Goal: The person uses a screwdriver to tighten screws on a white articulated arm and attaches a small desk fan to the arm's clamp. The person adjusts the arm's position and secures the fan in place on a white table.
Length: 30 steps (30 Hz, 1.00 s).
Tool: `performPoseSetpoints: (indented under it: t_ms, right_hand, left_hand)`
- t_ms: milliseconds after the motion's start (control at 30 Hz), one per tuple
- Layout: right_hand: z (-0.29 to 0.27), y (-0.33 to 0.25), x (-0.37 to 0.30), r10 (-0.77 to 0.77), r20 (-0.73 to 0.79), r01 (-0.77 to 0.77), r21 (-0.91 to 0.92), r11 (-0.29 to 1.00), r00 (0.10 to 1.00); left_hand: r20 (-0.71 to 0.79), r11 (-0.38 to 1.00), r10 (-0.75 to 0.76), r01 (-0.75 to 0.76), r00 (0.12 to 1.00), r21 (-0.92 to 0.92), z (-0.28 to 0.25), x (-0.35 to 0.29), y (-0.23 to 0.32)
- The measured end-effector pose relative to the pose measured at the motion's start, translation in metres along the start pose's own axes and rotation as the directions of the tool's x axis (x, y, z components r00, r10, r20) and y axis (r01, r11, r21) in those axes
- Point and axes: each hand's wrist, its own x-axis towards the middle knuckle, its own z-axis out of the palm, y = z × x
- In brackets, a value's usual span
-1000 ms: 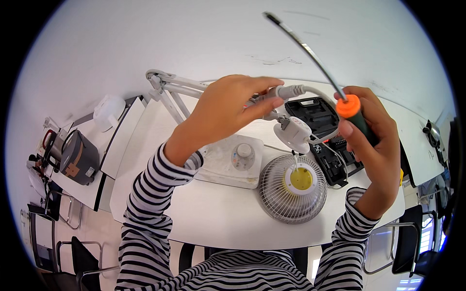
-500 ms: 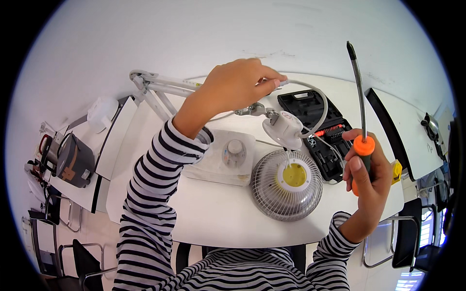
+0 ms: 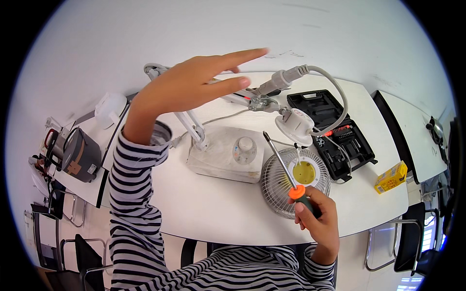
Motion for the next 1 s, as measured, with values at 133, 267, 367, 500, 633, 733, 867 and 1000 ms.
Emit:
performPoseSetpoints:
  t_ms: [133,267,367,500,633,733,867,1000]
  right_hand:
    - [0.011,-0.004,0.003,0.008,0.0,-0.008,-0.007,1.0,1.0]
    - [0.024,0.004,0.006,-0.161,-0.072,0.136,-0.271,0.953,0.984]
    - [0.034,0.007,0.004,-0.283,-0.187,0.178,-0.438,0.881,0.941]
    - [0.034,0.006,-0.001,-0.473,-0.217,0.208,-0.692,0.692,0.854]
    - [0.034,0.004,0.003,-0.549,-0.197,0.195,-0.796,0.573,0.812]
    - [0.038,0.002,0.009,-0.64,-0.193,0.227,-0.828,0.513,0.744]
    - [0.038,-0.006,0.016,-0.675,-0.13,0.223,-0.884,0.411,0.726]
    - [0.041,-0.008,0.022,-0.712,-0.114,0.24,-0.895,0.377,0.693]
  left_hand:
    - [-0.056,0.917,-0.143,0.153,0.988,0.368,-0.004,-0.023,-0.023]
    - [-0.206,0.887,-0.015,0.108,0.978,0.45,0.01,-0.026,-0.033]
    - [-0.188,0.886,-0.087,0.162,0.978,0.434,0.007,-0.025,-0.029]
    - [-0.189,0.844,-0.165,0.238,0.968,0.481,0.005,-0.03,-0.02]
    - [-0.233,0.8,-0.192,0.289,0.953,0.525,0.008,-0.042,-0.009]
    - [-0.316,0.792,-0.073,0.248,0.946,0.558,0.013,-0.051,-0.007]
    - [-0.406,0.815,-0.019,0.25,0.914,0.523,0.022,-0.053,-0.001]
    - [-0.507,0.801,0.116,0.221,0.854,0.556,0.028,-0.06,-0.001]
